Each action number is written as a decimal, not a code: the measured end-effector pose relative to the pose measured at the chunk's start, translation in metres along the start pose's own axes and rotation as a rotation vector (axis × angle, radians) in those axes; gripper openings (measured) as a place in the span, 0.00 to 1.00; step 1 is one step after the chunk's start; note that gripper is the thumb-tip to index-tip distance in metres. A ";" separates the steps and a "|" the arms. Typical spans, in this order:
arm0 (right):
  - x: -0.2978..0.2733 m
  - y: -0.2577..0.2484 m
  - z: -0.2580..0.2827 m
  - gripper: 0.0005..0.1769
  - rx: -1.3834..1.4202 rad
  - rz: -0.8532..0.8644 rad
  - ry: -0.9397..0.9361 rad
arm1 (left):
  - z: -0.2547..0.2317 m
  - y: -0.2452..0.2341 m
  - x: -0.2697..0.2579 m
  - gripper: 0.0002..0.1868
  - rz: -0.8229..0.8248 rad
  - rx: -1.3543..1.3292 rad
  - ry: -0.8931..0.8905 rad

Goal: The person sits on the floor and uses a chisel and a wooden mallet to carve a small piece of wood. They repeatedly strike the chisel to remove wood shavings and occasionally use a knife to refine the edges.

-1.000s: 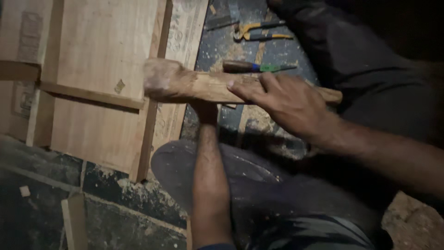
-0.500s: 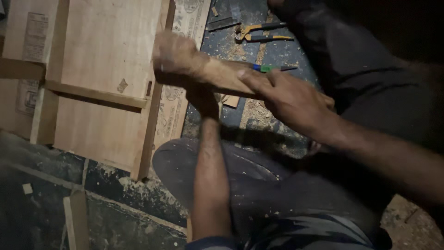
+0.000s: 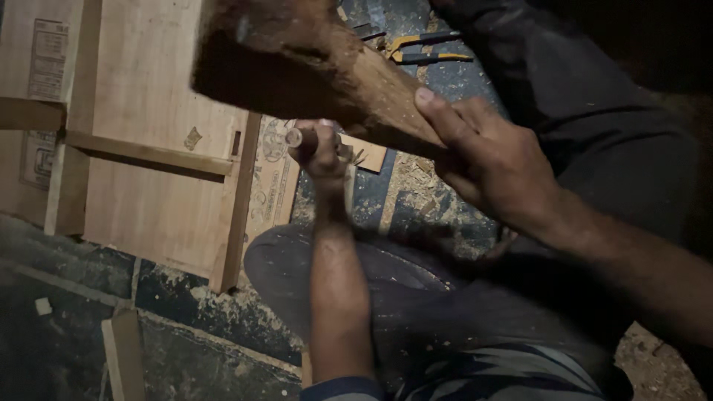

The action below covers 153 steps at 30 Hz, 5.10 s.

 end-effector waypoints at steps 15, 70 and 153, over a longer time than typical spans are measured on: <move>0.002 0.031 0.014 0.34 -0.168 -0.023 -0.069 | 0.086 -0.026 0.004 0.18 0.075 0.309 0.237; -0.165 0.179 -0.157 0.24 0.555 0.014 0.628 | 0.030 -0.051 -0.074 0.62 0.195 2.010 0.055; -0.008 0.005 0.070 0.42 0.027 0.048 -0.353 | 0.007 -0.024 -0.030 0.08 0.048 -0.006 -0.264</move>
Point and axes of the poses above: each hand's wrist, its own x-axis towards the middle knuckle, its own y-axis out of the palm, z = x × y, the point moved 9 cm from there along x, towards the middle knuckle, and after that the axes turned 11 degrees about -z, right-handed, at the moved point
